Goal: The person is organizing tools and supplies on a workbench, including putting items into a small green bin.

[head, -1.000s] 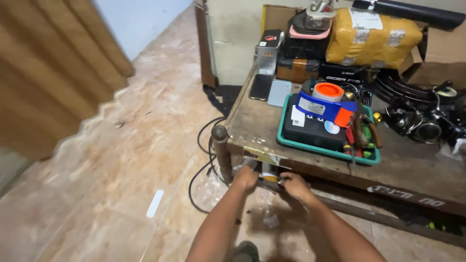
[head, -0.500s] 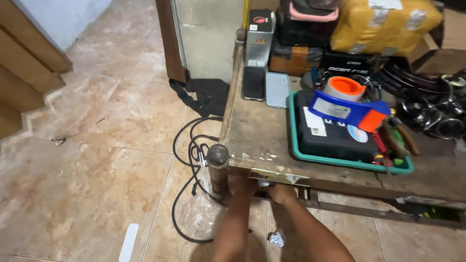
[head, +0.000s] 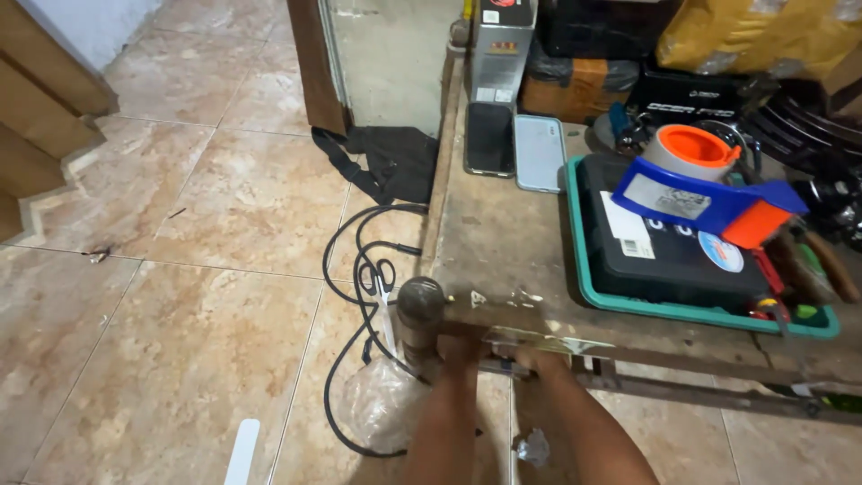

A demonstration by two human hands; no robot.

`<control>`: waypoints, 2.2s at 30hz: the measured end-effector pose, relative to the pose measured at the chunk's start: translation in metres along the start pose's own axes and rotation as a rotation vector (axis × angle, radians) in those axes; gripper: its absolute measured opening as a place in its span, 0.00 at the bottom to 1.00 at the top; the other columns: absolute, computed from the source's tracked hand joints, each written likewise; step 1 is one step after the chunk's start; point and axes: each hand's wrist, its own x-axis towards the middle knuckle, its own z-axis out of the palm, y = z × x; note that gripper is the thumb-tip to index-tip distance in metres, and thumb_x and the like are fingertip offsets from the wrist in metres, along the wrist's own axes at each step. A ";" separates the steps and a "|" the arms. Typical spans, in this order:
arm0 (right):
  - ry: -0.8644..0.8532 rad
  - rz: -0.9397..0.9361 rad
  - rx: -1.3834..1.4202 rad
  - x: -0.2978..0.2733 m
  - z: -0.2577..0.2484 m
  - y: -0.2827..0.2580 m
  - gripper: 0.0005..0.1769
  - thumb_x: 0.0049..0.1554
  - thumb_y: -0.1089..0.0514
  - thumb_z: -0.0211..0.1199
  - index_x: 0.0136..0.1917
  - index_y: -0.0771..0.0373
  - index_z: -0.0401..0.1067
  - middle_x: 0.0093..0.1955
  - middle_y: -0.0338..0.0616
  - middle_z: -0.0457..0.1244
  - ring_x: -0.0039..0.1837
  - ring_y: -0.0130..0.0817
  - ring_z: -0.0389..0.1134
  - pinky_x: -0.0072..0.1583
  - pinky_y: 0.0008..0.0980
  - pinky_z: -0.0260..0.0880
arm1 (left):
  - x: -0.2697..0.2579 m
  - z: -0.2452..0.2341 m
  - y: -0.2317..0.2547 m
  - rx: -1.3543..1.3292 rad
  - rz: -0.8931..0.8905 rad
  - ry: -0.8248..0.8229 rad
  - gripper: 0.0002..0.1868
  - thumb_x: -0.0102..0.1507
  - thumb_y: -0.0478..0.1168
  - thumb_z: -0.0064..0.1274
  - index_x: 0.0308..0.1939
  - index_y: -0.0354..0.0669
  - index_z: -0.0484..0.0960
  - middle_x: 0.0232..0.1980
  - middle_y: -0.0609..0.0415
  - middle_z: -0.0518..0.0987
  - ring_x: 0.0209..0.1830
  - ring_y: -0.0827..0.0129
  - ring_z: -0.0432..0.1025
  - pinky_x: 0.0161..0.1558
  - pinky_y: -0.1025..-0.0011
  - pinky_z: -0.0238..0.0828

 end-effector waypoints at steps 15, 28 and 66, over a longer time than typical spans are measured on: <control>0.208 0.073 0.526 0.093 0.071 0.171 0.18 0.65 0.52 0.52 0.59 0.65 0.72 0.61 0.45 0.67 0.61 0.38 0.65 0.63 0.39 0.66 | 0.012 0.041 -0.021 -0.217 0.208 0.071 0.20 0.59 0.47 0.56 0.49 0.37 0.82 0.52 0.49 0.80 0.53 0.61 0.72 0.53 0.67 0.68; -0.016 0.379 0.826 -0.053 -0.045 0.073 0.29 0.57 0.36 0.60 0.59 0.60 0.75 0.54 0.42 0.69 0.54 0.35 0.68 0.54 0.39 0.69 | 0.007 0.058 0.000 -0.364 0.480 0.156 0.19 0.59 0.46 0.58 0.48 0.37 0.81 0.49 0.54 0.81 0.49 0.66 0.74 0.48 0.70 0.70; -0.184 -0.184 0.462 -0.203 -0.004 -0.029 0.66 0.41 0.55 0.79 0.82 0.50 0.40 0.72 0.48 0.61 0.73 0.39 0.63 0.71 0.34 0.63 | -0.189 -0.026 -0.002 -0.384 0.410 0.207 0.45 0.50 0.41 0.73 0.68 0.36 0.67 0.62 0.39 0.74 0.63 0.49 0.72 0.63 0.61 0.68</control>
